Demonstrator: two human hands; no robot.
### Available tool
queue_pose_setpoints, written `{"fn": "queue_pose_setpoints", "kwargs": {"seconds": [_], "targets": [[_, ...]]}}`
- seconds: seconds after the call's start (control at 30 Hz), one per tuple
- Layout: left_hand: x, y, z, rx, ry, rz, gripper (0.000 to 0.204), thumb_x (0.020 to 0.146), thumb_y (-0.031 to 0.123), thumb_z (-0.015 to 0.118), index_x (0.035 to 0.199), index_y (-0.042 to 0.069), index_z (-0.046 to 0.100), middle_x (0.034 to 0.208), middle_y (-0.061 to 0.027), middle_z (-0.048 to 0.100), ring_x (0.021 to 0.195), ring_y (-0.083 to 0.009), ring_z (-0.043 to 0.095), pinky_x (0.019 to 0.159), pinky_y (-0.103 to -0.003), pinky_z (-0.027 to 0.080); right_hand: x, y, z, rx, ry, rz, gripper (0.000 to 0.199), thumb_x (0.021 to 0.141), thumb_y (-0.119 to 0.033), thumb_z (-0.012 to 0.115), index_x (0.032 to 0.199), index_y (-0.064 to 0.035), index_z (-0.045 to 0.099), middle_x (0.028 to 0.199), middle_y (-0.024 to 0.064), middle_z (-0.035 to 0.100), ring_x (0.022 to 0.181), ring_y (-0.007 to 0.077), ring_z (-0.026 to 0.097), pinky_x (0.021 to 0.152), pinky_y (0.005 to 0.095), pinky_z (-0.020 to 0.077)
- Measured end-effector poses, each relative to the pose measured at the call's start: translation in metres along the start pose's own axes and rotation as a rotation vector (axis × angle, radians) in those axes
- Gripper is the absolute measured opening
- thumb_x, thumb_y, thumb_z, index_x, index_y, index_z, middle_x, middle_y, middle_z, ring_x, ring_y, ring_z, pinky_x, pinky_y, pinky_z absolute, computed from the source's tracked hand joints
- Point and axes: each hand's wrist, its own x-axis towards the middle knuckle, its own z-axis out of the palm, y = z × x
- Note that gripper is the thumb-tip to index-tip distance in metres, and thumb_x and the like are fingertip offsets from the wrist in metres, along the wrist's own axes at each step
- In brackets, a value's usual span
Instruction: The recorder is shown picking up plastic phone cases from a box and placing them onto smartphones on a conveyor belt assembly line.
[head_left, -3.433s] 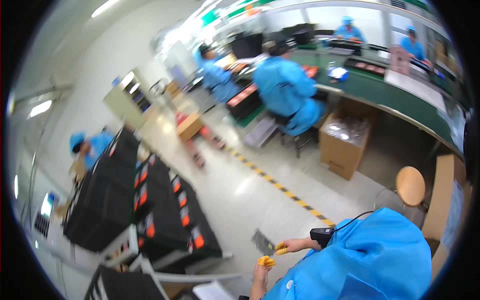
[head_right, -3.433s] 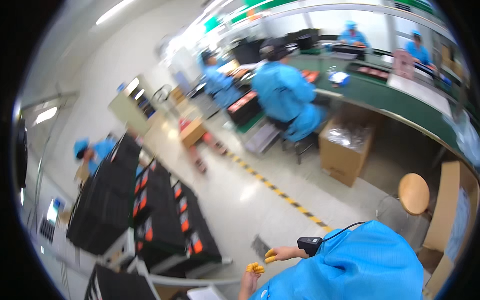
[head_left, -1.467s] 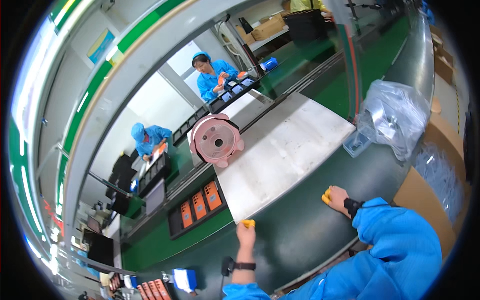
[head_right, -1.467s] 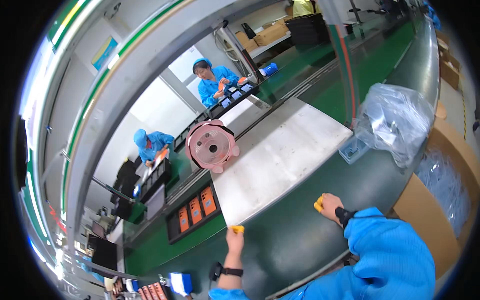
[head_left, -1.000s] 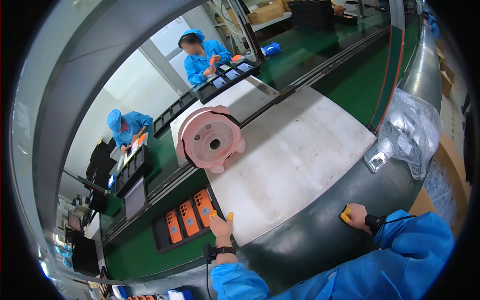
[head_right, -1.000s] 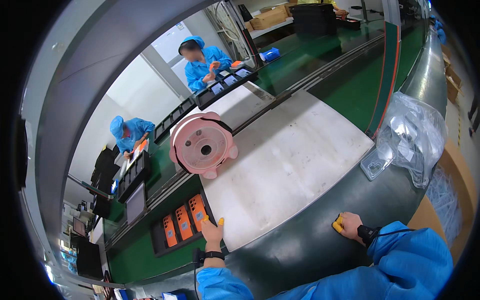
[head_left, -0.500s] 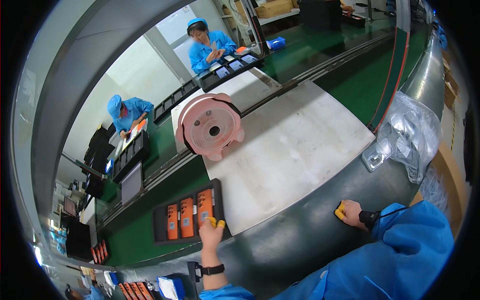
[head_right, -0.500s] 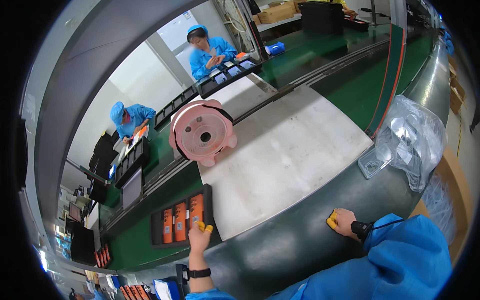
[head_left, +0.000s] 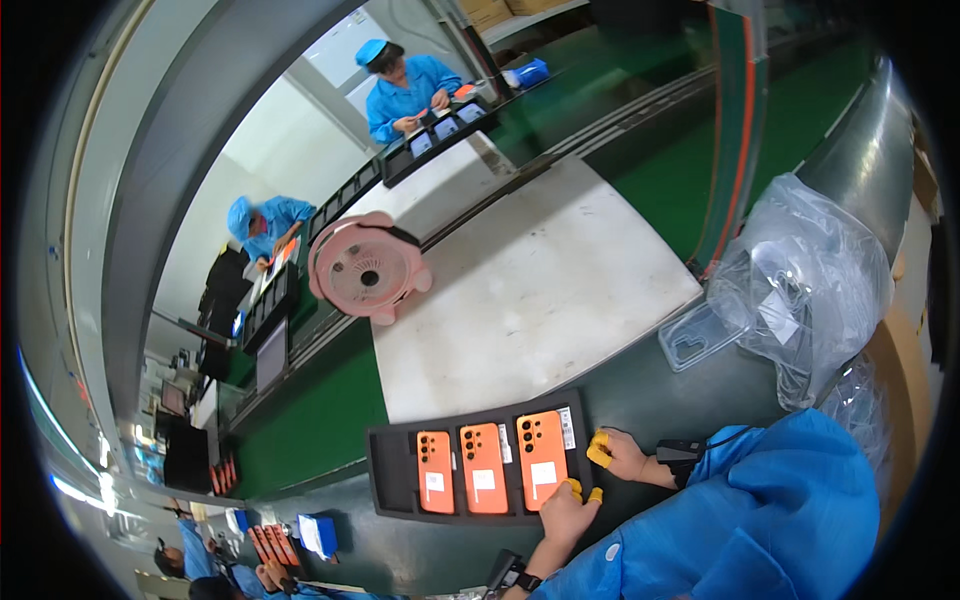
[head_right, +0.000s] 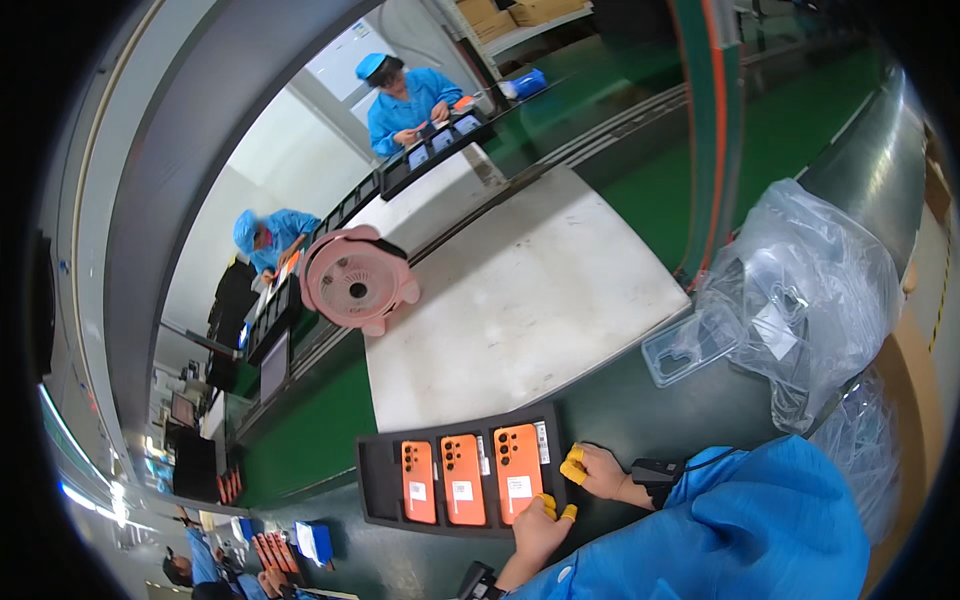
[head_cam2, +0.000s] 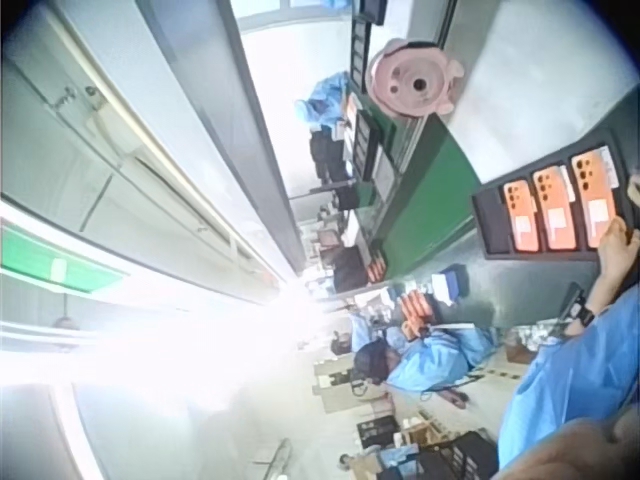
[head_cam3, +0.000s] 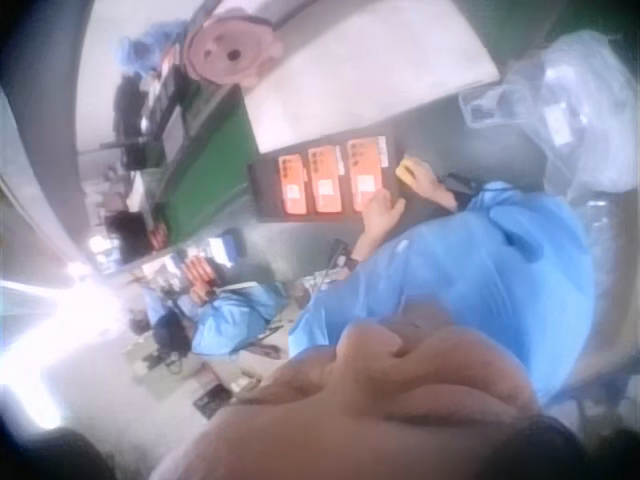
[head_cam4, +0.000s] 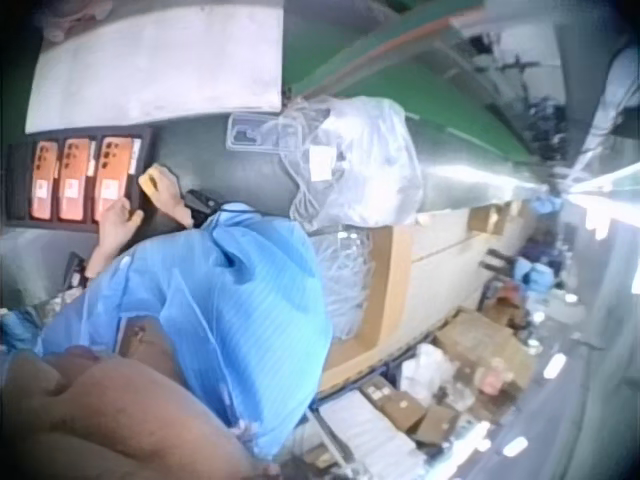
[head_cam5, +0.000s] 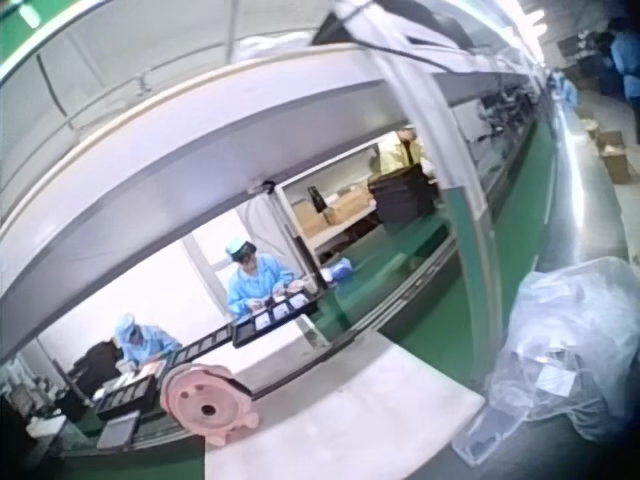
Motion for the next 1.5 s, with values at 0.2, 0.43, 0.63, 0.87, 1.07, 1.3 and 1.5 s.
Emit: {"fn": "queue_pose_setpoints", "kwargs": {"seconds": [0.2, 0.43, 0.63, 0.87, 1.07, 1.3, 1.5], "targets": [[-0.019, 0.027, 0.050, 0.050, 0.082, -0.080, 0.039, 0.055, 0.030, 0.071, 0.074, 0.001, 0.053, 0.059, -0.0105, 0.057, 0.057, -0.0259, 0.058, 0.053, -0.034, 0.047, -0.008, 0.006, -0.027, 0.010, -0.058, 0.007, 0.028, 0.073, -0.018, 0.059, 0.056, -0.0038, 0.041, 0.058, 0.0107, 0.041, 0.055, 0.0284, 0.043, 0.050, 0.0375, 0.0348], [0.000, 0.022, 0.075, 0.125, 0.282, 0.080, 0.038, 0.053, 0.034, 0.070, 0.059, 0.004, 0.049, 0.053, -0.0136, 0.054, 0.051, -0.0318, 0.055, 0.048, -0.040, 0.044, -0.012, 0.003, -0.029, 0.014, -0.215, -0.051, 0.007, 0.067, -0.013, 0.054, 0.070, -0.0076, 0.051, 0.074, 0.0095, 0.049, 0.072, 0.0282, 0.050, 0.062, 0.0356, 0.0408], [0.000, 0.025, 0.085, -0.032, 0.465, 0.200, 0.035, 0.053, 0.029, 0.071, 0.061, 0.002, 0.050, 0.053, -0.0118, 0.053, 0.051, -0.0313, 0.054, 0.052, -0.038, 0.045, -0.028, -0.008, -0.049, 0.237, -0.093, -0.165, 0.014, 0.079, -0.016, 0.053, 0.084, -0.0026, 0.055, 0.079, 0.0108, 0.051, 0.074, 0.0281, 0.049, 0.065, 0.0318, 0.0413], [-0.040, 0.059, 0.076, -0.117, 0.272, 0.264, 0.035, 0.074, 0.020, 0.062, 0.104, 0.007, 0.049, 0.096, -0.0123, 0.056, 0.083, -0.0273, 0.055, 0.070, -0.034, 0.044, -0.056, -0.068, -0.172, -0.219, 0.216, -0.605, 0.024, 0.070, -0.021, 0.066, 0.089, -0.0083, 0.059, 0.080, 0.0078, 0.055, 0.066, 0.0230, 0.051, 0.058, 0.0321, 0.0431], [-0.033, 0.097, 0.090, -0.068, 0.286, 0.459, 0.028, 0.067, 0.020, 0.067, 0.079, 0.000, 0.053, 0.082, -0.0110, 0.053, 0.070, -0.0239, 0.055, 0.061, -0.032, 0.045, -0.038, -0.046, -0.393, -1.008, 0.885, -0.171, 0.038, 0.067, -0.020, 0.065, 0.097, -0.0017, 0.054, 0.098, 0.0169, 0.051, 0.089, 0.0331, 0.051, 0.074, 0.0373, 0.0429], [0.018, 0.179, 0.167, -0.105, 0.294, 0.818, 0.031, 0.071, 0.026, 0.063, 0.086, 0.001, 0.052, 0.086, -0.0125, 0.051, 0.077, -0.0273, 0.053, 0.066, -0.035, 0.044, -0.098, 0.095, -0.552, -0.913, 0.580, 0.824, 0.043, 0.074, -0.038, 0.052, 0.090, 0.0012, 0.057, 0.086, 0.0205, 0.059, 0.084, 0.0328, 0.056, 0.075, 0.0407, 0.0439], [0.036, 0.187, 0.187, -0.249, 0.221, 0.691, 0.028, 0.072, 0.024, 0.062, 0.083, 0.001, 0.052, 0.083, -0.0114, 0.051, 0.075, -0.0271, 0.053, 0.065, -0.035, 0.043, -0.046, 0.030, -0.466, -0.513, 0.465, 0.176, 0.024, 0.081, -0.025, 0.044, 0.082, -0.0037, 0.057, 0.076, 0.0179, 0.058, 0.073, 0.0343, 0.055, 0.063, 0.0392, 0.0425]]}}
